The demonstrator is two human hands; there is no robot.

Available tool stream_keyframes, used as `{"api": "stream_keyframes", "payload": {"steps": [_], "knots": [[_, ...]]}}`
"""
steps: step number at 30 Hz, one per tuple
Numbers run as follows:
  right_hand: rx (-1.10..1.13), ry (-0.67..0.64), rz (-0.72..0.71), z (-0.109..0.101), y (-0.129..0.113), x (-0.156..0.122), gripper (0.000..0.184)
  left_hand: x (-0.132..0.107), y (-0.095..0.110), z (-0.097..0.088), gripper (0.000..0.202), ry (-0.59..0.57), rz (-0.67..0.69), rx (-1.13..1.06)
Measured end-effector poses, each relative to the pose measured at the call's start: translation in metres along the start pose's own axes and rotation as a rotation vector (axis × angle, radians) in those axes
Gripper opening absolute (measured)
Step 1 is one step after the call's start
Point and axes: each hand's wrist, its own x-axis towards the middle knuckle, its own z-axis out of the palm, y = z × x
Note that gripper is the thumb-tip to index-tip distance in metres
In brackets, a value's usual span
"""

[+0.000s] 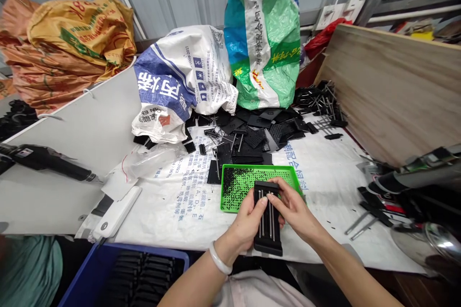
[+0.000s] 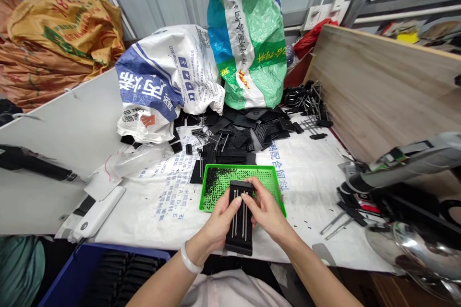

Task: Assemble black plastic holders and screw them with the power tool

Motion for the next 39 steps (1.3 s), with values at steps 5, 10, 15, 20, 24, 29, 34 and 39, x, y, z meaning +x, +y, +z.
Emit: {"api": "stream_keyframes", "payload": {"steps": [5, 10, 15, 20, 24, 29, 34, 39], "knots": [[-0.064, -0.018, -0.016, -0.005, 0.006, 0.011, 0.04, 0.003, -0.004, -0.002, 0.051, 0.044, -0.005, -0.015], [-0.033, -0.123, -0.047, -0.013, -0.004, 0.014, 0.043, 0.001, 0.007, -0.004, 0.048, 0.018, 0.003, -0.02], [-0.256, 0.004, -0.184, -0.027, -0.009, 0.021, 0.04, 0.001, 0.012, -0.002, 0.047, 0.061, -0.081, -0.161], [-0.364, -0.004, -0.212, -0.032, -0.01, 0.027, 0.042, 0.003, 0.014, -0.002, 0.041, 0.111, -0.172, -0.278], [-0.405, -0.023, -0.221, -0.029, -0.016, 0.029, 0.042, 0.003, 0.016, -0.003, 0.033, 0.099, -0.253, -0.314], [-0.532, -0.071, -0.245, -0.04, -0.019, 0.038, 0.039, 0.0, 0.02, -0.007, 0.04, 0.036, -0.424, -0.447], [-0.95, 0.216, -0.274, -0.083, -0.012, 0.081, 0.033, -0.001, 0.03, -0.009, 0.049, -0.076, -0.506, -0.561], [-1.0, 0.188, -0.159, -0.093, 0.0, 0.142, 0.024, 0.003, 0.028, -0.006, 0.049, -0.034, -0.446, -0.52]]}}
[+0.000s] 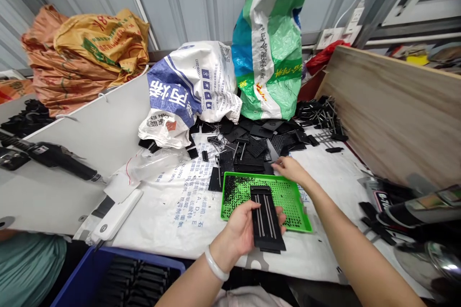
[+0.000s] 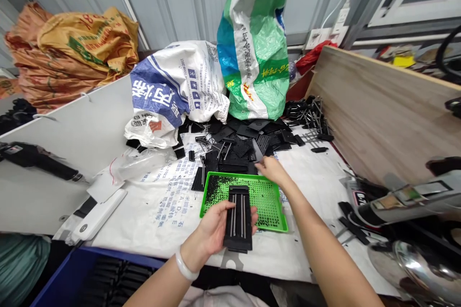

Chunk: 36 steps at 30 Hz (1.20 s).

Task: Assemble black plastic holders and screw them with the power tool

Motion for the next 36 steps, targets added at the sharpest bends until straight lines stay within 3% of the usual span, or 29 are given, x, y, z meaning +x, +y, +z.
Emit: {"api": "stream_keyframes", "payload": {"steps": [3, 6, 11, 16, 21, 26, 31, 36], "knots": [[0.053, -0.078, 0.034, 0.014, 0.0, 0.018, 0.032, 0.0, -0.001, -0.003, 0.042, 0.093, 0.087, 0.029], [0.146, -0.095, 0.077, 0.014, 0.01, 0.019, 0.033, -0.005, 0.003, -0.008, 0.033, 0.152, 0.165, 0.018], [0.24, -0.048, 0.215, -0.014, 0.052, -0.001, 0.043, -0.016, 0.013, -0.015, 0.028, 0.186, 0.215, 0.012], [0.148, 0.028, 0.297, -0.039, 0.08, -0.017, 0.034, -0.016, 0.015, -0.019, 0.026, 0.175, 0.23, 0.03], [0.103, 0.256, 0.173, -0.026, 0.06, -0.011, 0.033, -0.009, 0.012, -0.017, 0.027, 0.18, 0.295, 0.049], [0.245, 0.272, 0.044, -0.008, 0.04, 0.006, 0.036, -0.002, 0.016, -0.011, 0.027, 0.135, 0.303, 0.017], [0.444, 0.417, 0.047, -0.006, 0.053, -0.016, 0.045, -0.001, 0.024, -0.018, 0.045, 0.112, 0.266, 0.017], [0.443, 0.571, 0.065, -0.009, 0.049, -0.032, 0.041, 0.004, 0.024, -0.016, 0.039, 0.148, 0.285, 0.033]]}}
